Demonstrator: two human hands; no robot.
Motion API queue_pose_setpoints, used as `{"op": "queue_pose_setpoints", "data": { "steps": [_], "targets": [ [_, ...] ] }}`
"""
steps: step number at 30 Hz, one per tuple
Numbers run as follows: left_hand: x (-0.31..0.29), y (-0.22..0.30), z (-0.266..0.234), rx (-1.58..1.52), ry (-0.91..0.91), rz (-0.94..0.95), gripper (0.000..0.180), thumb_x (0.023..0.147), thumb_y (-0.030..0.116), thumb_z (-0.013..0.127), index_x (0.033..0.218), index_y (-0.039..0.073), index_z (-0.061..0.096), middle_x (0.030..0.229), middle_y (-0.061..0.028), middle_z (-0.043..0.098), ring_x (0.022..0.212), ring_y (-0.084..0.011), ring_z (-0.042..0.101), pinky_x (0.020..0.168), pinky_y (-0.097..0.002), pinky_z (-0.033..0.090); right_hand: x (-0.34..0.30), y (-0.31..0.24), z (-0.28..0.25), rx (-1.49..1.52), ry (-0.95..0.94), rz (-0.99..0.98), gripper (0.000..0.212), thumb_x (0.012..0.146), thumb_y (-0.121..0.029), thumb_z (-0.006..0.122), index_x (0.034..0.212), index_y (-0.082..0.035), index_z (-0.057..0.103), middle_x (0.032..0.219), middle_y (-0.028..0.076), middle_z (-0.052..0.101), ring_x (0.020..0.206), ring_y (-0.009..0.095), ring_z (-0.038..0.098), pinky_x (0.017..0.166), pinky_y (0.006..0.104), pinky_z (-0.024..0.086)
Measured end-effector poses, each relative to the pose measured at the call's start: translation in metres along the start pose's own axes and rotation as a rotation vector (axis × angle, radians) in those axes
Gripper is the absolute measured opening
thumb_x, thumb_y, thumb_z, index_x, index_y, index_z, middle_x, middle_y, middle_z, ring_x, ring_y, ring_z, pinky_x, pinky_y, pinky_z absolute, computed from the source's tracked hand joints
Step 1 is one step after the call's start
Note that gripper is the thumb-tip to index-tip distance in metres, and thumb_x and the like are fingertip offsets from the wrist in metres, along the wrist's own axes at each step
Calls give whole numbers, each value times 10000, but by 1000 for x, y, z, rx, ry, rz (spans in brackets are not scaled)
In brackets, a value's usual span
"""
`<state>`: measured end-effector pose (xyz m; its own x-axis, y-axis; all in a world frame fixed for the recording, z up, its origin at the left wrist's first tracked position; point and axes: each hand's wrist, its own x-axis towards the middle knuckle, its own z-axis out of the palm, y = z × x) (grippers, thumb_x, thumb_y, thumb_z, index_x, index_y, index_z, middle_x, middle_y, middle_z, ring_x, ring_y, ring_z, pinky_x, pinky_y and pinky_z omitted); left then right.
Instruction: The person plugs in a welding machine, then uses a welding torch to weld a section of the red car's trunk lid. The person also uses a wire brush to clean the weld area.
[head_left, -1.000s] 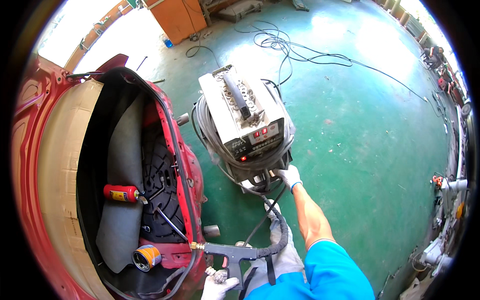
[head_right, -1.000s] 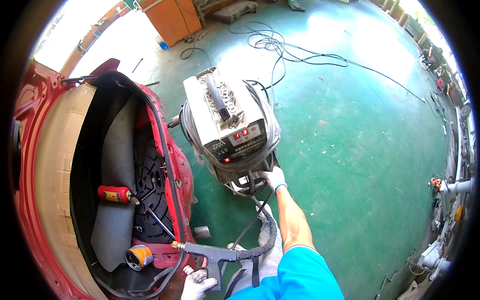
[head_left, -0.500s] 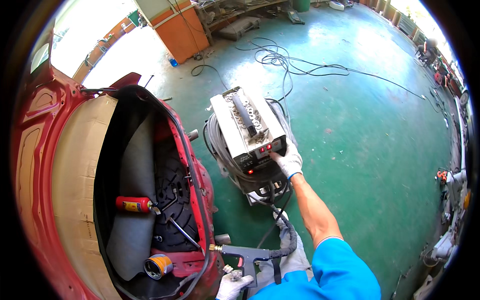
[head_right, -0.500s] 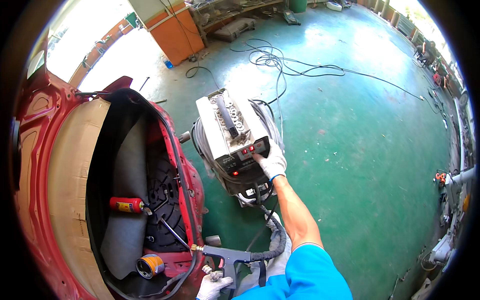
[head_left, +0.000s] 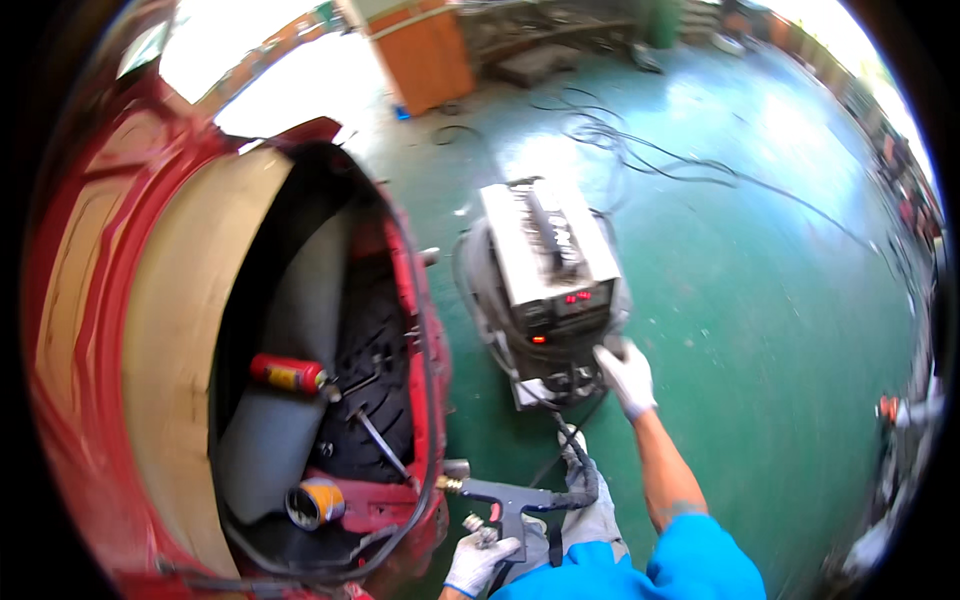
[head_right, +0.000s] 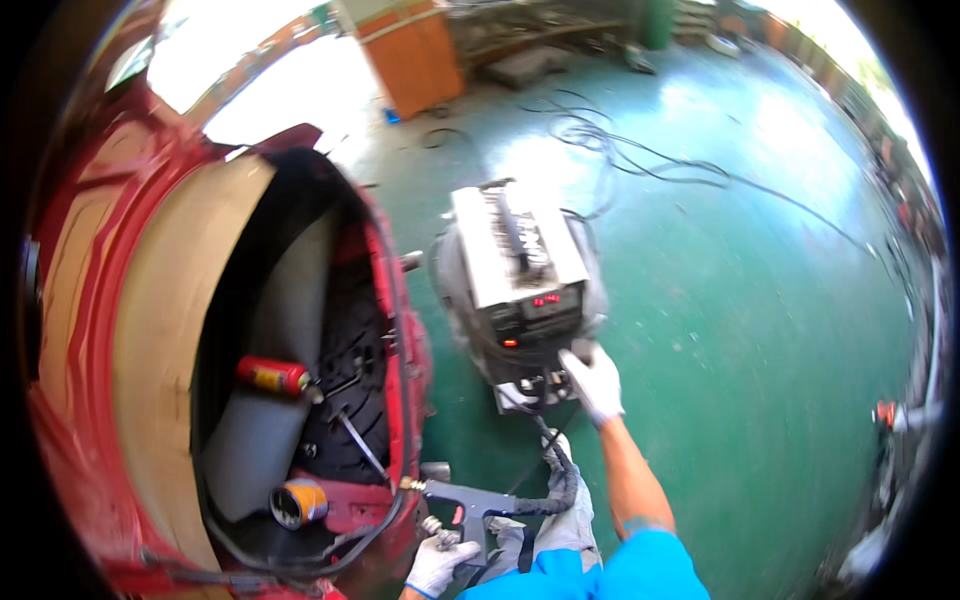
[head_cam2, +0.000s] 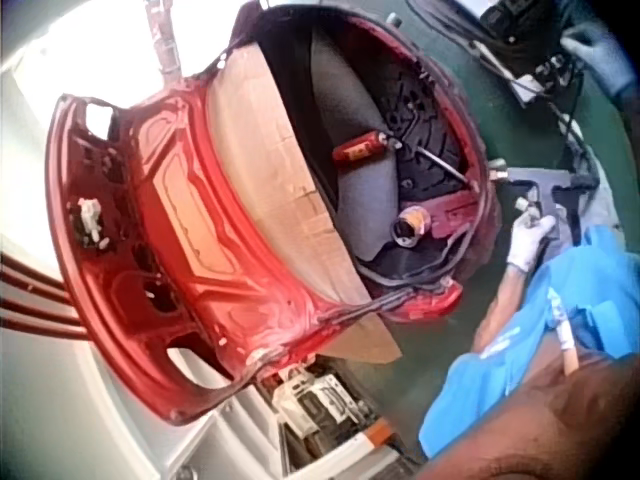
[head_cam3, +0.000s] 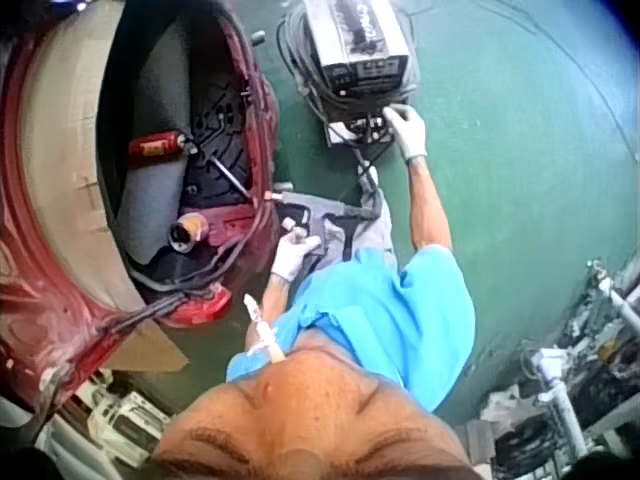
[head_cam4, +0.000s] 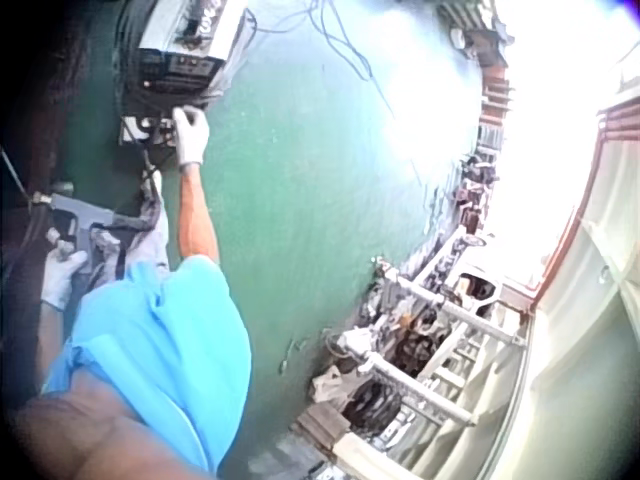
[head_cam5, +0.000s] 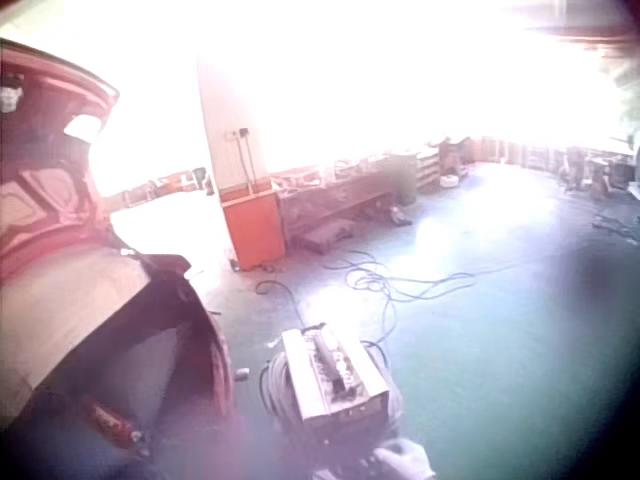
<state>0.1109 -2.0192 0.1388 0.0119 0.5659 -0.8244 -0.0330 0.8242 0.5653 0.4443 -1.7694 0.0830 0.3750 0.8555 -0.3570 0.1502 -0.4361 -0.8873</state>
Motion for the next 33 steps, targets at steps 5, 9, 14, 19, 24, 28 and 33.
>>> {"op": "queue_pose_setpoints", "data": {
  "steps": [5, 9, 14, 19, 24, 28, 33],
  "targets": [
    [-42, 28, -1, 20, 0, 6, 200, 865, 181, 829, 877, 36, 693, 848, 24, 652, 750, -64, 573, 696, -251, 491, -220, 68, -15, 206, -1266, 637, 470, 967, -290, 645, 1287, 54, 661, 1088, 211, 751, 880, 293, 752, 807, 401, 609],
    [-8, -45, -33, 166, -169, 200, 260, 885, 239, 813, 977, 20, 707, 882, -5, 689, 851, -102, 619, 836, -268, 509, -303, 156, 96, 720, -740, 638, 478, 1004, -452, 562, 1243, -40, 601, 1116, 127, 660, 1056, 246, 620, 903, 423, 529],
    [-50, -68, -73, 232, -70, 579, 209, 882, 276, 758, 858, 69, 748, 819, -93, 749, 713, -232, 669, 714, -374, 530, -314, 137, 163, 1051, -865, 221, 441, 987, -431, 566, 1187, -41, 605, 1011, 112, 618, 922, 279, 565, 831, 486, 510],
    [-122, -26, -170, -292, -140, 550, 482, 993, 516, 645, 934, 40, 695, 724, -4, 655, 612, -50, 561, 530, -237, 445, -363, 38, 154, 1088, -944, 84, 446, 959, -422, 611, 1238, -75, 587, 1001, 99, 615, 876, 263, 554, 780, 469, 512],
    [-198, 74, -271, -774, 72, 925, 432, 1045, 460, 586, 922, 53, 661, 595, 21, 556, 447, -57, 487, 381, -215, 353, -364, 5, 111, 1152, -1031, 76, 500, 928, -438, 639, 1293, -106, 558, 946, 75, 601, 815, 243, 536, 766, 416, 492],
    [-260, 127, -345, -913, 331, 1201, 373, 1010, 432, 658, 934, 66, 659, 591, 40, 527, 415, -54, 428, 376, -220, 336, -399, -42, 118, 948, -865, -9, 565, 870, -481, 646, 1253, -70, 590, 882, 72, 586, 802, 224, 532, 771, 354, 445],
    [-284, 160, -440, -889, 644, 1439, 359, 1004, 408, 665, 948, 53, 658, 565, 20, 506, 398, -75, 420, 380, -240, 306, -419, -59, 118, 855, -850, -90, 502, 861, -394, 632, 1218, -43, 597, 933, 103, 593, 855, 220, 521, 832, 388, 425]
  ]
}}
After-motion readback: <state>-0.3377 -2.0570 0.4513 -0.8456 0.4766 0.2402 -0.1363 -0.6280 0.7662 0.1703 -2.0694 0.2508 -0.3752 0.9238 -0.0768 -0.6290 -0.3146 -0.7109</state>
